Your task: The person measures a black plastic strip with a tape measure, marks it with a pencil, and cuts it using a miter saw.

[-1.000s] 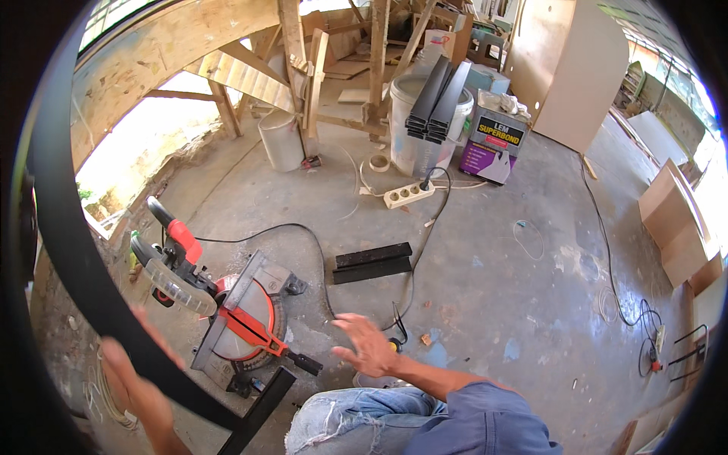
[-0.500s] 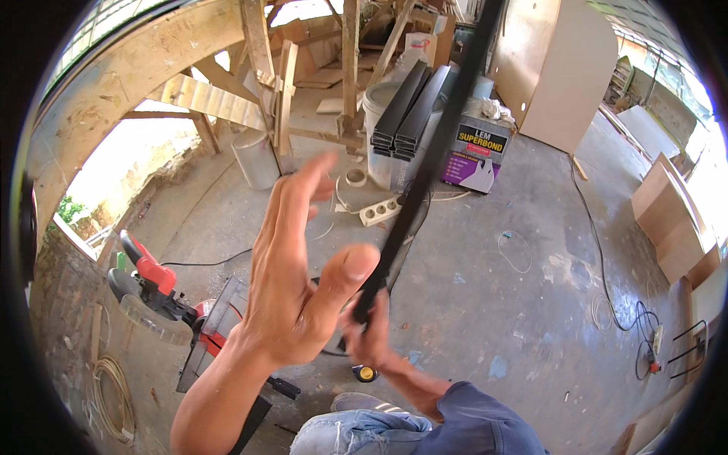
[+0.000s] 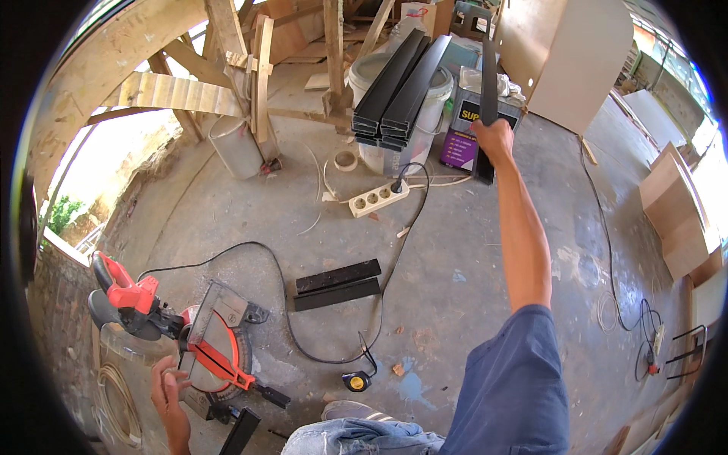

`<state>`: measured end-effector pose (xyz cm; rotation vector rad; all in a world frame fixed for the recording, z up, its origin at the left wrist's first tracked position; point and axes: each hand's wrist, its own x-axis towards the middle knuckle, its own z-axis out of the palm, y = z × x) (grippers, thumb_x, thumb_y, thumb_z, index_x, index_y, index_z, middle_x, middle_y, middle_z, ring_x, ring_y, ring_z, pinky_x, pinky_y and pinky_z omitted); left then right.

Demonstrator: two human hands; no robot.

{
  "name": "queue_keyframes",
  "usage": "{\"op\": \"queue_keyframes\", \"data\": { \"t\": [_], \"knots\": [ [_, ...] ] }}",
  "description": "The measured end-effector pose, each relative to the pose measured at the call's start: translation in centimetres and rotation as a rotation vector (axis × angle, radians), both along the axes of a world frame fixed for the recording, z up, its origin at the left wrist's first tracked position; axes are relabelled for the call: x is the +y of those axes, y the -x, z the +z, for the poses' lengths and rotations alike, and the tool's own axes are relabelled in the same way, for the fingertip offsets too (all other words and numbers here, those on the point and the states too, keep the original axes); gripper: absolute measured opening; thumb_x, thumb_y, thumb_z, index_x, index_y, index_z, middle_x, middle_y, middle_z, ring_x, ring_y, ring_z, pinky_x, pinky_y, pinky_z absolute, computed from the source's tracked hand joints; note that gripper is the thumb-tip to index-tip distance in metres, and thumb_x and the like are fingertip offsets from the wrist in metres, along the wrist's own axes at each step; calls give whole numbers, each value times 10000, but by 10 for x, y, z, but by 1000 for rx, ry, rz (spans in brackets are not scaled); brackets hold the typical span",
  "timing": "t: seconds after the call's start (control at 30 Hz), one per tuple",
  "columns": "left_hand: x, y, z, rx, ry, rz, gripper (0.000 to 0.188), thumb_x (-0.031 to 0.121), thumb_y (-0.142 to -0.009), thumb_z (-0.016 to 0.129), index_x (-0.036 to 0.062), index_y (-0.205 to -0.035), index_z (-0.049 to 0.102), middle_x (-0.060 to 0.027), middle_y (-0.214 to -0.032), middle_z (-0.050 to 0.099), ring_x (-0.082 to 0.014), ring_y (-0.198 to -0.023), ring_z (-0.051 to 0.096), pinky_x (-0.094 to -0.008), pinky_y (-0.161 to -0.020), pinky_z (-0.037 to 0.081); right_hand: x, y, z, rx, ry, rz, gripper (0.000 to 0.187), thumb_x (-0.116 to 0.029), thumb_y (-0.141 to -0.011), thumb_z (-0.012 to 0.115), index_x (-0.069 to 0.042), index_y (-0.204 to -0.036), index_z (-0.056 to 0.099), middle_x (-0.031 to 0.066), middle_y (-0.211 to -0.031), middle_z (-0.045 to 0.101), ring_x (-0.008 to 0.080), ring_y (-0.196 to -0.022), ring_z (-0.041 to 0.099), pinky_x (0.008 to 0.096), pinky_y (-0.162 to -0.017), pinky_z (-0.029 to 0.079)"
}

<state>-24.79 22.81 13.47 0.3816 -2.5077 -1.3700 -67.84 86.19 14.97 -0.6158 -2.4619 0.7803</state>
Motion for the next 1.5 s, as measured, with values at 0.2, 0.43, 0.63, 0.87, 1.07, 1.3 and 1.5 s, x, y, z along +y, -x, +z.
{"op": "queue_keyframes", "data": {
  "t": [0.2,0.43,0.63,0.87,1.07,1.3,1.5],
  "knots": [
    [-58,-52,-18,-3,77,102,589,478,-1066,494,-26,-1371,520,-177,-1208,606,-256,-973,670,-392,-803,579,2,64,15,-136,-1,9,618,-415,-800,764,94,-1146,703,313,-1205,682,414,-1171,659,444,-990,511],
    [-63,-78,-7,-66,-134,163,490,374,-1095,459,-3,-1407,502,-160,-1331,561,-282,-1083,658,-430,-890,575,-3,100,4,-193,1,48,652,-401,-768,799,93,-1179,688,293,-1238,677,399,-1186,655,443,-993,513],
    [-56,-75,-19,-10,-179,235,447,383,-1105,400,30,-1336,551,-85,-1162,577,-170,-943,645,-319,-751,563,34,127,-12,-132,269,261,635,-361,-796,801,143,-1159,672,257,-1106,710,324,-993,713,434,-848,548],
    [-62,-75,-39,28,-264,210,485,442,-1101,388,44,-1313,566,-80,-1132,585,-165,-909,649,-315,-729,560,81,135,-23,326,759,244,507,-344,-908,750,60,-1196,648,109,-897,702,204,-728,675,347,-638,529],
    [-73,-91,-10,-64,-239,170,573,453,-1097,412,-14,-1409,522,-150,-1260,619,-268,-1067,665,-400,-871,569,26,70,-25,35,922,406,485,-381,-890,763,36,-1113,659,71,-838,685,171,-648,657,303,-584,532],
    [-72,-86,-9,-77,-336,177,566,444,-1096,425,-17,-1410,520,-151,-1267,615,-267,-1060,665,-400,-874,569,5,39,-3,86,752,244,246,-221,-852,703,21,-825,673,93,-675,638,186,-482,601,335,-476,514],
    [-81,-104,-7,-18,-325,175,556,432,-1098,425,-13,-1420,510,-163,-1307,596,-281,-1073,659,-406,-887,569,49,-12,-31,125,668,187,267,-246,-862,708,-1,-777,645,64,-623,599,169,-446,558,333,-423,463]
  ]
}}
